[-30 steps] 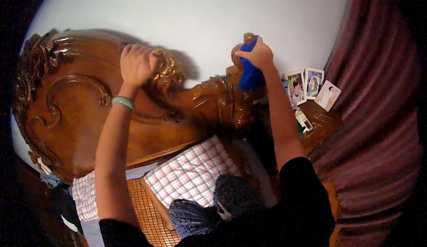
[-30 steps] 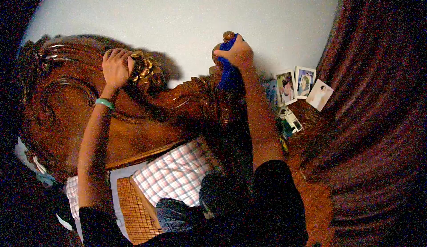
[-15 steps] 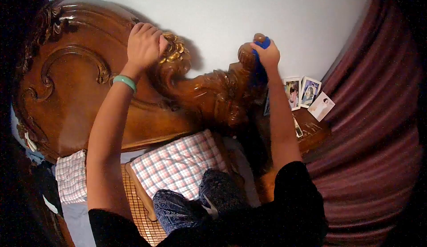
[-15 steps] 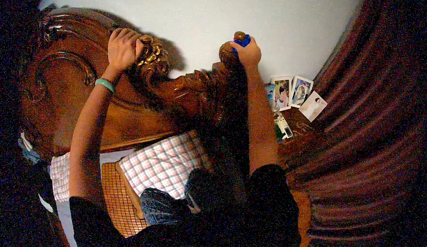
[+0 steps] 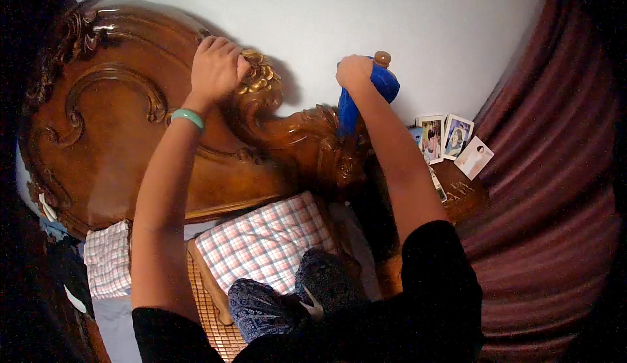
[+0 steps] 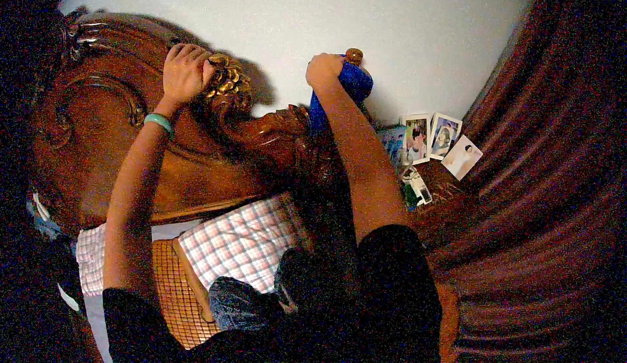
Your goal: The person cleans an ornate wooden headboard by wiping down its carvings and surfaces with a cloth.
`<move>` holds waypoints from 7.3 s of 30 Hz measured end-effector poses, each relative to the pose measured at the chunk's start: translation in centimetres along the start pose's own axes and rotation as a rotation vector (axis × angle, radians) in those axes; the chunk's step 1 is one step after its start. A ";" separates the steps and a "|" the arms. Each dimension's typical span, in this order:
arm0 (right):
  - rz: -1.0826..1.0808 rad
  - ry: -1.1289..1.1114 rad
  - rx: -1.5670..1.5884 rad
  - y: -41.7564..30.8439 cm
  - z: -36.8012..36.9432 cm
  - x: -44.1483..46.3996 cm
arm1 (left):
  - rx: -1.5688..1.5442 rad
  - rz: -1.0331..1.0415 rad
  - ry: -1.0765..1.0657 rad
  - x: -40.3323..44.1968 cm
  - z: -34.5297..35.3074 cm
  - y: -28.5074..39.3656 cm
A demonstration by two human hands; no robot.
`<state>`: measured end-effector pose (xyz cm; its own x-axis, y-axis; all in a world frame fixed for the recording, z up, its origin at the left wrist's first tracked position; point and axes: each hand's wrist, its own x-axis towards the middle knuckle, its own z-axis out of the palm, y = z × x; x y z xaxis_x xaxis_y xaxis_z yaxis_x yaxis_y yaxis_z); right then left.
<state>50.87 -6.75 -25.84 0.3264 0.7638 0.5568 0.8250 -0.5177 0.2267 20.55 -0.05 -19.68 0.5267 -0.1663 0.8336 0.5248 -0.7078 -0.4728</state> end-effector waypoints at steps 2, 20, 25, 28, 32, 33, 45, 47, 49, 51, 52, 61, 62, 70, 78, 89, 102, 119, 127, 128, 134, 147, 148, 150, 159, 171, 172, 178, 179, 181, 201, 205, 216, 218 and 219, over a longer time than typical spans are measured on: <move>0.085 -0.127 -0.003 -0.4 0.1 0.6 | -0.002 0.004 -0.022 0.0 0.1 -0.2; 0.205 0.507 0.626 -0.7 8.9 -17.9 | 0.112 0.001 -0.133 -0.4 0.1 -0.4; 0.216 0.272 0.629 -3.0 11.8 -22.1 | 0.166 0.035 -0.066 0.0 0.4 -0.1; 0.244 0.233 0.621 -4.5 15.4 -24.3 | 0.222 0.039 -0.105 -0.3 0.4 -0.2; 0.335 0.206 0.689 -7.3 21.1 -27.5 | 0.280 0.057 -0.163 0.0 0.2 0.1; 0.358 0.236 0.733 -8.2 23.6 -28.4 | 0.305 0.049 -0.194 0.1 0.1 0.2; 1.263 -0.081 1.686 -11.0 24.7 -33.7 | 0.343 0.074 -0.158 -0.6 0.8 -0.6; 1.645 0.113 2.122 -11.4 27.1 -34.4 | 0.396 0.089 -0.203 -0.9 1.3 -1.6; 1.523 0.255 1.837 -10.3 23.8 -32.8 | 0.380 0.091 -0.157 -1.0 1.1 -1.3; 1.391 0.368 1.546 -10.4 23.1 -31.6 | 0.346 0.089 -0.193 -0.8 0.9 -1.0; 1.095 0.494 1.278 -10.3 24.3 -30.5 | 0.346 0.102 -0.177 -0.8 1.1 -1.2; 0.553 0.051 0.587 -9.8 28.2 -34.6 | 0.415 0.096 -0.188 -1.0 1.2 -1.8; 0.542 -0.017 0.617 -9.4 27.2 -35.0 | 0.412 0.092 -0.196 -1.1 1.1 -1.7; 0.724 0.163 0.805 -8.2 27.3 -33.4 | 0.442 0.095 -0.181 -1.0 1.2 -1.4; 0.714 0.333 0.726 -8.8 26.7 -31.2 | 0.380 0.105 -0.182 -0.7 1.1 -1.5; 0.989 0.204 0.810 -12.2 32.7 -31.7 | 0.423 0.113 -0.175 -0.4 1.1 -1.1; 0.969 0.557 0.906 -9.6 26.9 -30.7 | 0.378 0.140 -0.155 -0.2 0.9 -0.5; 1.014 0.370 0.885 -9.7 28.8 -29.8 | 0.412 0.084 -0.197 -1.0 1.4 -1.8; 1.029 0.409 0.899 -9.1 28.1 -30.5 | 0.387 0.110 -0.155 -1.0 1.3 -1.5; 1.015 0.459 0.994 -8.5 26.0 -29.9 | 0.435 0.108 -0.158 -1.0 1.5 -1.8; 0.965 0.474 0.911 -7.7 25.0 -29.2 | 0.387 0.149 -0.183 -0.5 0.9 -1.2; 1.060 0.346 1.105 -6.3 27.0 -30.9 | 0.365 0.135 -0.151 -0.6 0.9 -0.9; 1.046 0.423 1.061 -6.0 26.2 -30.5 | 0.394 0.114 -0.173 -0.7 1.0 -1.1; 1.032 0.499 1.018 -6.2 26.2 -30.0 | 0.424 0.094 -0.195 -0.6 1.1 -1.3; 0.999 0.118 0.893 -5.8 30.4 -34.6 | 0.386 0.126 -0.203 -0.6 0.6 -0.9; 0.236 -0.328 1.025 5.5 49.0 -29.8 | 0.326 0.213 -0.060 -1.2 1.1 -3.1; 0.264 -0.592 1.108 6.8 45.1 -28.0 | 0.326 0.211 -0.071 -1.2 1.0 -3.0; 0.204 -0.581 1.219 4.9 46.0 -31.2 | 0.304 0.183 -0.099 -0.8 0.9 -1.8; 0.252 -0.488 1.073 4.6 45.3 -32.2 | 0.347 0.201 -0.093 -0.8 1.0 -2.0; 0.364 -0.319 0.823 3.0 42.9 -33.9 | 0.438 0.235 -0.082 -0.9 1.0 -2.4; 0.725 0.196 1.086 -10.6 28.6 -34.9 | 0.400 0.150 -0.169 -0.8 1.4 -2.0; 0.624 0.282 1.106 -9.6 25.1 -31.1 | 0.387 0.129 -0.182 -0.8 1.2 -1.5; 0.670 0.114 1.098 -13.6 28.2 -31.4 | 0.375 0.156 -0.173 -0.5 1.1 -1.4; 0.670 0.134 1.015 -14.8 32.0 -33.0 | 0.370 0.150 -0.178 -0.6 1.0 -1.3; 0.669 0.133 1.013 -14.4 30.8 -33.0 | 0.367 0.151 -0.174 -0.5 0.8 -0.7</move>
<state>42.46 -12.69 -72.10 0.8237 0.3857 0.4157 0.5181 -0.2137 -0.8282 20.46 1.08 -20.00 0.7046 -0.1087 0.7013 0.6194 -0.3881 -0.6825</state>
